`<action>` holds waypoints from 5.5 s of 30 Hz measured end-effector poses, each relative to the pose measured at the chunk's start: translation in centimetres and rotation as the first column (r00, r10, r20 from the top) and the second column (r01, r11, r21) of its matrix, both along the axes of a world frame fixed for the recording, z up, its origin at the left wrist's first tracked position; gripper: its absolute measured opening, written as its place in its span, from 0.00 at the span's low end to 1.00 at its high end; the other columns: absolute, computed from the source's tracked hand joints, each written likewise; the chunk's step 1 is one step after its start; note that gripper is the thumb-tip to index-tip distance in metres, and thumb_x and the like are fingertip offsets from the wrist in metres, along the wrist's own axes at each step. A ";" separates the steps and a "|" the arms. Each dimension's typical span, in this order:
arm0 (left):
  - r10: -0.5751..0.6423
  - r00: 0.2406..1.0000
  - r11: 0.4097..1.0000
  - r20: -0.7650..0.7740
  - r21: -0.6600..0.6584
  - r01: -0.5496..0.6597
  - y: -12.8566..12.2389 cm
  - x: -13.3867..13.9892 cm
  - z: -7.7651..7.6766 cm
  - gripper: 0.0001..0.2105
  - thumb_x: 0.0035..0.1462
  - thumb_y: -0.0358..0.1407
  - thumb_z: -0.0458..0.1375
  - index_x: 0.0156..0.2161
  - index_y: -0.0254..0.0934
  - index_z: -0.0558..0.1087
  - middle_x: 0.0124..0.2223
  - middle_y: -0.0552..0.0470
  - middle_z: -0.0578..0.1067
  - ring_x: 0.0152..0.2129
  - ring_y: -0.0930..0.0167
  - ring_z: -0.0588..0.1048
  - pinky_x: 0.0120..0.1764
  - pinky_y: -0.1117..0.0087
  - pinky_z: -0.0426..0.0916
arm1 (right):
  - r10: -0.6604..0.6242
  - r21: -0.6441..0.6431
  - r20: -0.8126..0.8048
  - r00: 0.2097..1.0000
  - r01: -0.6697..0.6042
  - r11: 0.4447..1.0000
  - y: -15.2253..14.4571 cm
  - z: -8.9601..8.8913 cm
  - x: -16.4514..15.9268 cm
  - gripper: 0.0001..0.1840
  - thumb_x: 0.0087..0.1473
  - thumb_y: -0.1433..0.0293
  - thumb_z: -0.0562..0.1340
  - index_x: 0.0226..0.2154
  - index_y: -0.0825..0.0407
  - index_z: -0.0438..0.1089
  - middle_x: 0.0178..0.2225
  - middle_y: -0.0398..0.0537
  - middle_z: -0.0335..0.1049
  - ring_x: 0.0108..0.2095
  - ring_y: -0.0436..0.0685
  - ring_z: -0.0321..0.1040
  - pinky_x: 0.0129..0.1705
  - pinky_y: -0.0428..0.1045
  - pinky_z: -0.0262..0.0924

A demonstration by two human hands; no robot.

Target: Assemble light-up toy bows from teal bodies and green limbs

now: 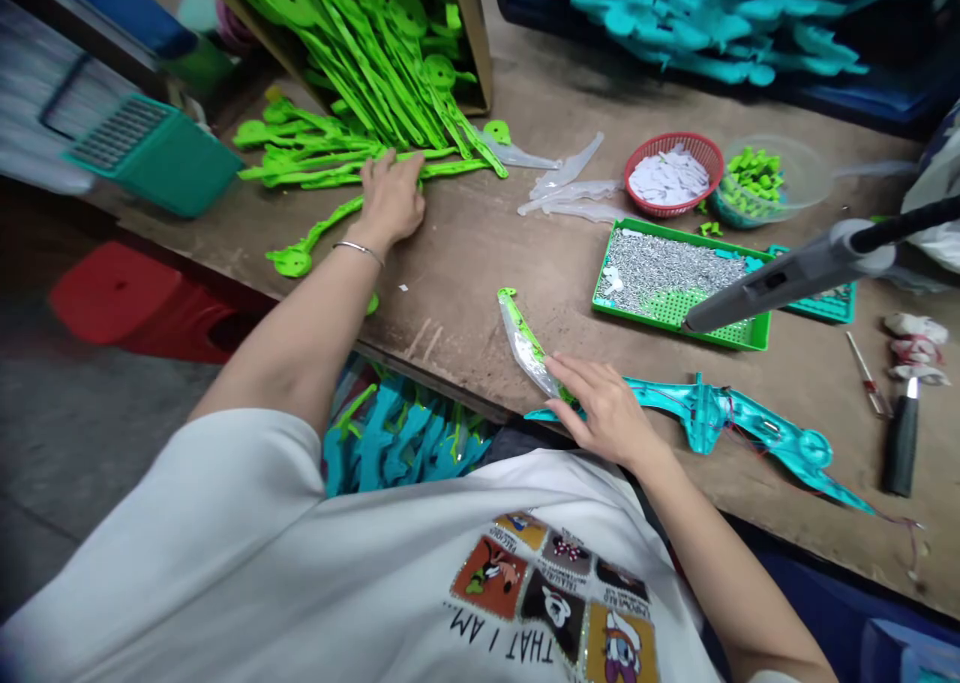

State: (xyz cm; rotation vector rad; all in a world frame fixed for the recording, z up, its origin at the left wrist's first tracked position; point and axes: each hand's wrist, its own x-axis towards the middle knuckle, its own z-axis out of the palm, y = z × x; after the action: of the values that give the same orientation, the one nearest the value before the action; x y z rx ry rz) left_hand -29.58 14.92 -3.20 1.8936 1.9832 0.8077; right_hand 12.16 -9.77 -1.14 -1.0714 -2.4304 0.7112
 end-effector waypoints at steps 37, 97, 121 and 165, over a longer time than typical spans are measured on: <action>-0.080 0.176 0.997 0.981 0.076 0.031 -24.0 21.7 2.7 0.18 0.64 0.41 0.64 0.57 0.43 0.71 0.63 0.45 0.74 0.62 0.63 0.72 0.66 0.58 0.65 | -0.386 -0.115 -0.275 0.881 0.369 0.922 0.7 4.9 -3.9 0.19 0.63 0.68 0.64 0.56 0.49 0.76 0.43 0.49 0.83 0.37 0.55 0.79 0.43 0.52 0.73; 0.277 0.247 0.883 0.928 -0.348 0.316 -16.1 13.5 0.0 0.20 0.44 0.42 0.77 0.39 0.33 0.78 0.34 0.51 0.80 0.31 0.71 0.80 0.40 0.65 0.78 | -0.366 -0.659 -0.135 0.921 0.192 0.727 8.3 0.5 -8.3 0.23 0.49 0.69 0.70 0.49 0.56 0.73 0.31 0.41 0.73 0.29 0.49 0.67 0.33 0.46 0.60; 0.282 0.140 0.892 0.949 -0.313 0.327 -24.1 23.8 0.1 0.22 0.49 0.46 0.74 0.42 0.33 0.76 0.36 0.51 0.83 0.32 0.65 0.83 0.42 0.60 0.80 | -0.370 -0.830 -0.360 0.856 -0.113 0.546 10.0 2.7 -6.2 0.24 0.43 0.55 0.74 0.36 0.57 0.76 0.25 0.39 0.68 0.25 0.46 0.57 0.27 0.45 0.52; 0.325 0.226 0.910 0.918 -0.369 0.191 -19.3 23.2 0.2 0.27 0.44 0.52 0.75 0.38 0.35 0.70 0.35 0.50 0.81 0.30 0.70 0.80 0.37 0.66 0.78 | 0.102 -0.819 0.017 0.995 -0.045 0.572 8.6 2.7 5.8 0.25 0.52 0.53 0.70 0.44 0.55 0.79 0.38 0.47 0.81 0.34 0.53 0.72 0.38 0.48 0.64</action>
State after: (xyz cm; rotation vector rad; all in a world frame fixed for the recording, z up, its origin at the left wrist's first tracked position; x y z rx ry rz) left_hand -6.36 -4.35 -2.97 0.5928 1.1736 1.0914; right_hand 17.94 -1.22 1.58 -1.2912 -2.1725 2.0016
